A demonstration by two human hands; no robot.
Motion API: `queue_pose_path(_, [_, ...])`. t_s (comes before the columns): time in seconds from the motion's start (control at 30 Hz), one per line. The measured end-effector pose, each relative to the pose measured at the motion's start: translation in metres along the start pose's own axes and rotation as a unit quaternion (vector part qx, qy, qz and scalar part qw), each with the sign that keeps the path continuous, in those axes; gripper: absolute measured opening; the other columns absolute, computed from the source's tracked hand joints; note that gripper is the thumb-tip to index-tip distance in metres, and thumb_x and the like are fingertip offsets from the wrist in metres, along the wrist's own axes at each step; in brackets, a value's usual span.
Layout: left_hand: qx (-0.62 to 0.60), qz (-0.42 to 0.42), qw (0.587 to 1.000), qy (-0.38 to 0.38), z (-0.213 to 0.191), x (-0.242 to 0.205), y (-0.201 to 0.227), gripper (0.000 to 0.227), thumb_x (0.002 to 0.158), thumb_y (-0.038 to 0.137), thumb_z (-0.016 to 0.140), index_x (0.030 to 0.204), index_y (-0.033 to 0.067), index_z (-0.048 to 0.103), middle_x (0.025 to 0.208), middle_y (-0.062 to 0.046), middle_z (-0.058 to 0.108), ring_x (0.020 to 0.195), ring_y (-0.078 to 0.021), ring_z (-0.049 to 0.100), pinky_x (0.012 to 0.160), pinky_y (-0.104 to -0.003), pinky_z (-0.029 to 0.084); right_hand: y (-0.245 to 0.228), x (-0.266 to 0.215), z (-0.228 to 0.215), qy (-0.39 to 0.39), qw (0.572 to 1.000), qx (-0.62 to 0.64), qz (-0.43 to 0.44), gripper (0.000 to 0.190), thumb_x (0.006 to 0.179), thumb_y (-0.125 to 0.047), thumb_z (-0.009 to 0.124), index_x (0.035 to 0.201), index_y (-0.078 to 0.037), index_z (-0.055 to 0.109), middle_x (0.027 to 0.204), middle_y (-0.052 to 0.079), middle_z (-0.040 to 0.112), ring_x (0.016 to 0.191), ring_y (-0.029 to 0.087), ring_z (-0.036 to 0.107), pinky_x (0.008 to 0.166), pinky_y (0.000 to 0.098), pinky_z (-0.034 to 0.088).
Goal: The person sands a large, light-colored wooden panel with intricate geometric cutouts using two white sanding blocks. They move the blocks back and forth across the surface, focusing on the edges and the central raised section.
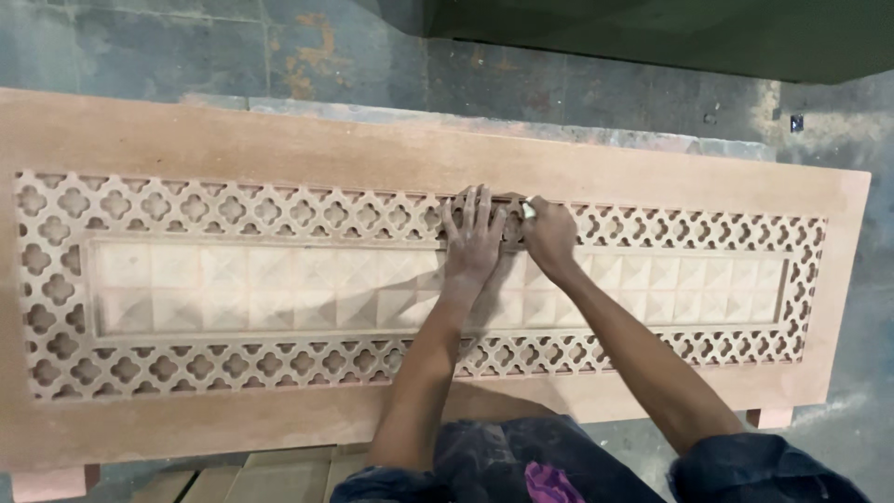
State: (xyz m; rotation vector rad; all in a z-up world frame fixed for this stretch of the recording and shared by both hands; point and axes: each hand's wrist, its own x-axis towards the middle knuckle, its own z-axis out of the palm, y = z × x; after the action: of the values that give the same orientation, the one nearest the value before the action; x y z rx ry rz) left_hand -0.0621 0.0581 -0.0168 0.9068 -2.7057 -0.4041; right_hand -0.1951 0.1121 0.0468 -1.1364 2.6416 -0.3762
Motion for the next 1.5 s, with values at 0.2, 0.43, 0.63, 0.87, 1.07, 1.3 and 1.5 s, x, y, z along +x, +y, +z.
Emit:
queue_pose_path(0.2, [0.059,0.010,0.998,0.028,-0.005,0.005,-0.003,0.038,0.099,0.024,0.054,0.135,0.0221,0.062,0.161,-0.014,0.040,0.151,-0.0341,0.035,0.117,-0.075,0.022,0.009,0.006,0.026,0.080,0.993,0.050,0.066,0.016,0.081,-0.009,0.063,0.090,-0.005,0.075,0.075,0.021,0.069,0.068,0.036,0.067,0.065,0.0476,0.052])
queue_pose_path(0.43, [-0.048,-0.045,0.996,0.059,-0.020,0.003,-0.002,0.062,0.095,0.021,0.056,0.155,0.0080,0.044,0.157,-0.015,0.043,0.149,-0.0337,0.038,0.121,-0.068,0.024,0.014,0.005,-0.005,-0.066,0.938,0.340,0.017,0.019,0.095,-0.005,0.061,0.106,-0.001,0.075,0.073,-0.001,0.069,0.060,0.006,0.058,0.051,0.0243,0.044])
queue_pose_path(0.63, [-0.114,-0.141,0.976,0.123,-0.029,0.004,-0.004,0.071,0.089,0.020,0.065,0.154,0.0114,0.038,0.154,-0.017,0.044,0.145,-0.0369,0.040,0.120,-0.060,0.028,-0.007,0.015,-0.022,-0.049,0.973,0.224,0.003,0.012,0.094,-0.008,0.071,0.101,0.001,0.075,0.083,0.013,0.066,0.063,0.022,0.066,0.053,0.0350,0.052])
queue_pose_path(0.87, [-0.092,-0.164,0.974,0.128,-0.036,0.004,-0.003,0.072,0.086,0.014,0.064,0.155,0.0105,0.043,0.154,-0.016,0.046,0.146,-0.0333,0.042,0.121,-0.056,0.031,-0.017,0.023,-0.033,-0.093,0.964,0.083,-0.236,0.053,0.075,0.007,0.063,0.128,0.000,0.064,0.099,0.021,0.068,0.089,0.043,0.065,0.075,0.0494,0.051])
queue_pose_path(1.07, [-0.070,-0.171,0.970,0.159,-0.024,0.004,-0.003,0.064,0.090,0.017,0.064,0.151,0.0107,0.045,0.153,-0.018,0.047,0.143,-0.0355,0.044,0.120,-0.056,0.033,-0.018,0.035,-0.025,-0.092,0.951,0.012,-0.294,0.033,0.078,0.001,0.066,0.110,-0.008,0.067,0.100,0.015,0.070,0.091,0.040,0.068,0.077,0.0480,0.055])
queue_pose_path(1.3, [-0.055,-0.183,0.970,0.153,-0.014,0.001,0.000,0.065,0.093,0.018,0.061,0.154,0.0099,0.043,0.156,-0.016,0.045,0.147,-0.0335,0.042,0.121,-0.055,0.033,0.001,0.041,-0.013,-0.093,0.921,-0.040,-0.377,0.039,0.076,0.004,0.064,0.114,-0.005,0.066,0.103,0.018,0.068,0.091,0.041,0.068,0.078,0.0491,0.056])
queue_pose_path(1.5, [-0.046,-0.201,0.968,0.144,-0.016,0.000,0.000,0.066,0.093,0.024,0.060,0.154,0.0076,0.042,0.157,-0.018,0.043,0.147,-0.0350,0.040,0.120,-0.052,0.033,0.010,0.049,-0.017,-0.128,0.931,-0.116,-0.322,0.029,0.082,-0.003,0.066,0.109,0.000,0.058,0.101,0.022,0.067,0.085,0.046,0.066,0.072,0.0538,0.053])
